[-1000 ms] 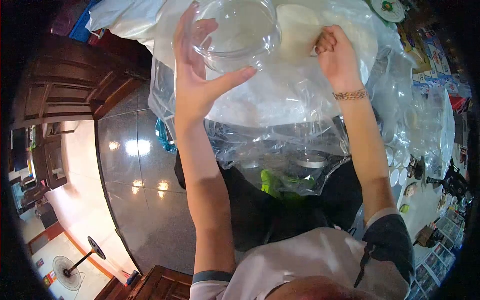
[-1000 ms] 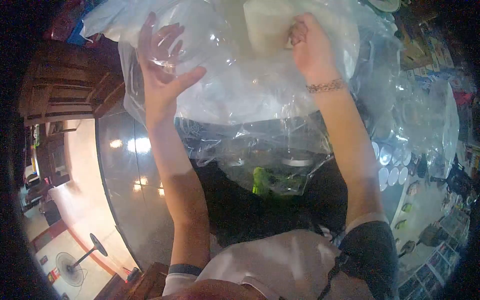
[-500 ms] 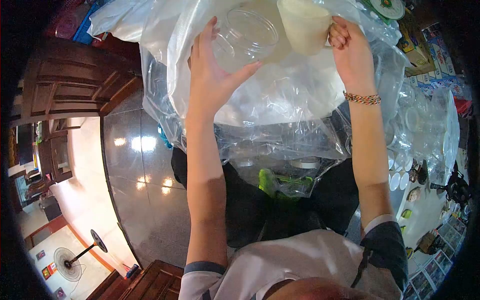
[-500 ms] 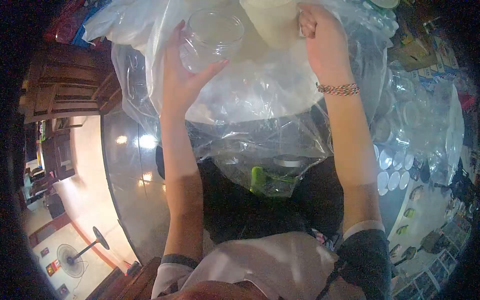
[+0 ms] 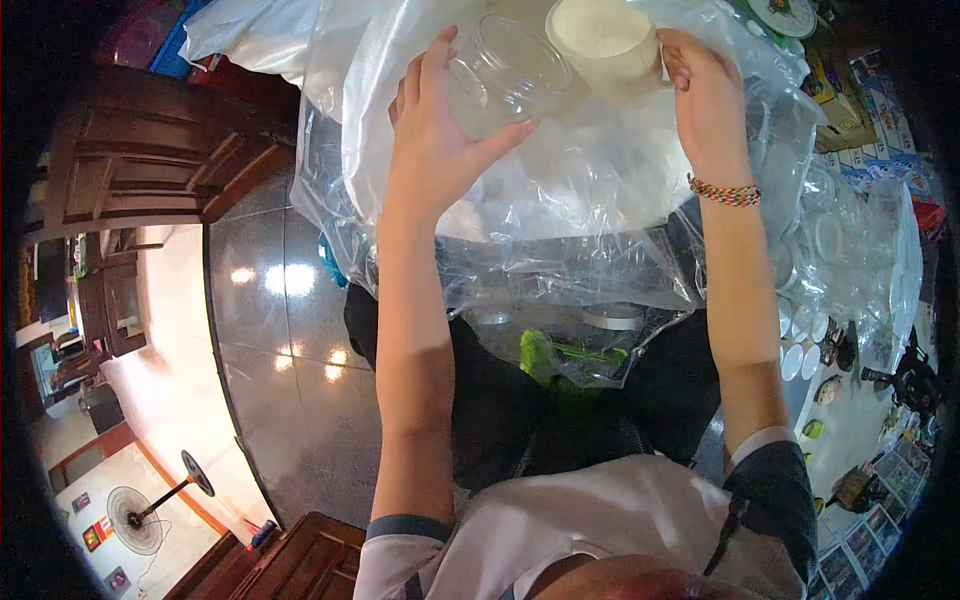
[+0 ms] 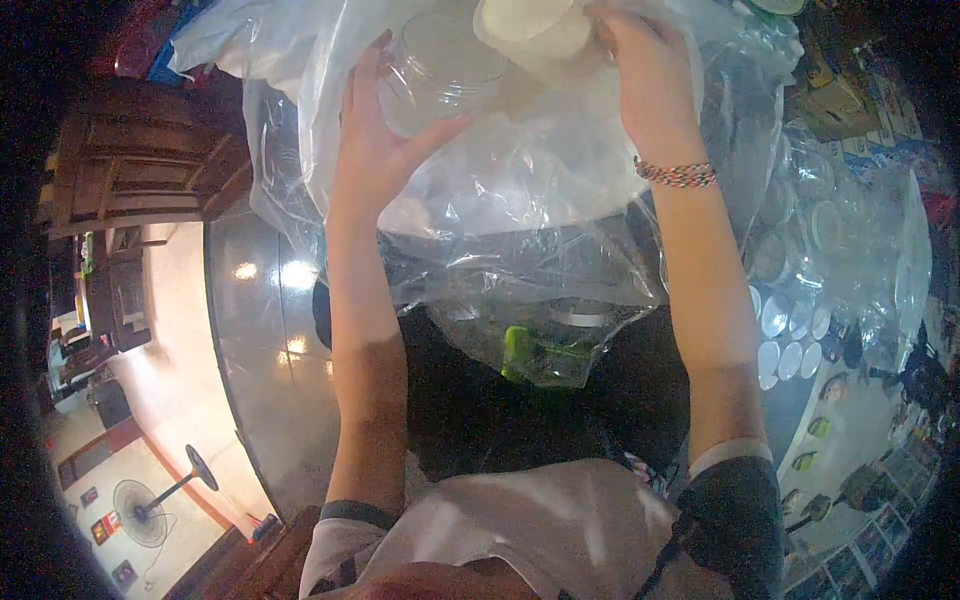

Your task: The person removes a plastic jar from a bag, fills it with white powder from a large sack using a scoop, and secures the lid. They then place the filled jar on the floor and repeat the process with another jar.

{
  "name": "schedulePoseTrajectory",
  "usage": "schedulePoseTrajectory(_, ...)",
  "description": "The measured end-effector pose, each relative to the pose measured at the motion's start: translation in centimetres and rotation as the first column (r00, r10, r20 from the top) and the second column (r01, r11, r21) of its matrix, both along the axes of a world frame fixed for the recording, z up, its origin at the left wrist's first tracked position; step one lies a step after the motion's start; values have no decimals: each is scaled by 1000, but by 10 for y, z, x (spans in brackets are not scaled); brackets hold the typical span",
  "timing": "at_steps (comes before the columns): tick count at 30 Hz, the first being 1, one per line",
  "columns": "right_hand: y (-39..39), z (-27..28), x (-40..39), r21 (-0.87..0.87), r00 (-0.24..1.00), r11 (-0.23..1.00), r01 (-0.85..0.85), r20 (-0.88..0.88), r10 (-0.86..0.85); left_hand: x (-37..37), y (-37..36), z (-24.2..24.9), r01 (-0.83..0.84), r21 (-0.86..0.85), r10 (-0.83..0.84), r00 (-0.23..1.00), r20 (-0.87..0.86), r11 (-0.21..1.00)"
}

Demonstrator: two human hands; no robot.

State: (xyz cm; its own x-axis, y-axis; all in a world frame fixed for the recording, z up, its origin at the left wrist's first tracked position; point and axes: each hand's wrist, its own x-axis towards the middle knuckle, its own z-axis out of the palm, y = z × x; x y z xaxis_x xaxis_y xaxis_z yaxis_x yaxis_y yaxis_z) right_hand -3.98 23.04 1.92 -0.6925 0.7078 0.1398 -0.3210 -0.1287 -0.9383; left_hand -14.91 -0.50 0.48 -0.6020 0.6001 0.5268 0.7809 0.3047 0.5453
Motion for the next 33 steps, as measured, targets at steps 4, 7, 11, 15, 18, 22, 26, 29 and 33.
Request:
schedulePoseTrajectory(4,3,-1,3,309,999,951,-18,52,2,1,1,-2,4,-10,-4,1000,-24,1000)
schedulePoseTrajectory(7,-7,5,4,500,989,866,13,123,-85,2,2,-4,8,-33,-8,1000,-8,999)
schedulePoseTrajectory(11,-24,24,-1,808,979,589,5,116,-167,3,2,-2,1,-55,1,1000,26,998)
schedulePoseTrajectory(15,-48,65,-12,889,924,396,-229,326,-198,4,1,2,-43,-22,45,996,71,999)
schedulePoseTrajectory(18,-53,78,-26,970,974,137,-203,214,-76,5,0,6,-77,19,73,985,157,997)
schedulePoseTrajectory(22,-57,97,-42,976,978,-108,-190,197,63,4,-2,5,-121,100,95,968,234,988)
schedulePoseTrajectory(26,-56,102,-57,951,968,-309,-31,106,226,4,2,-1,-159,169,113,960,257,973)
schedulePoseTrajectory(29,-66,120,-54,879,953,-469,-92,215,216,7,7,-1,-221,226,147,942,302,949)
schedulePoseTrajectory(33,-73,135,-53,772,962,-634,-37,200,187,5,12,-6,-203,327,125,961,245,923)
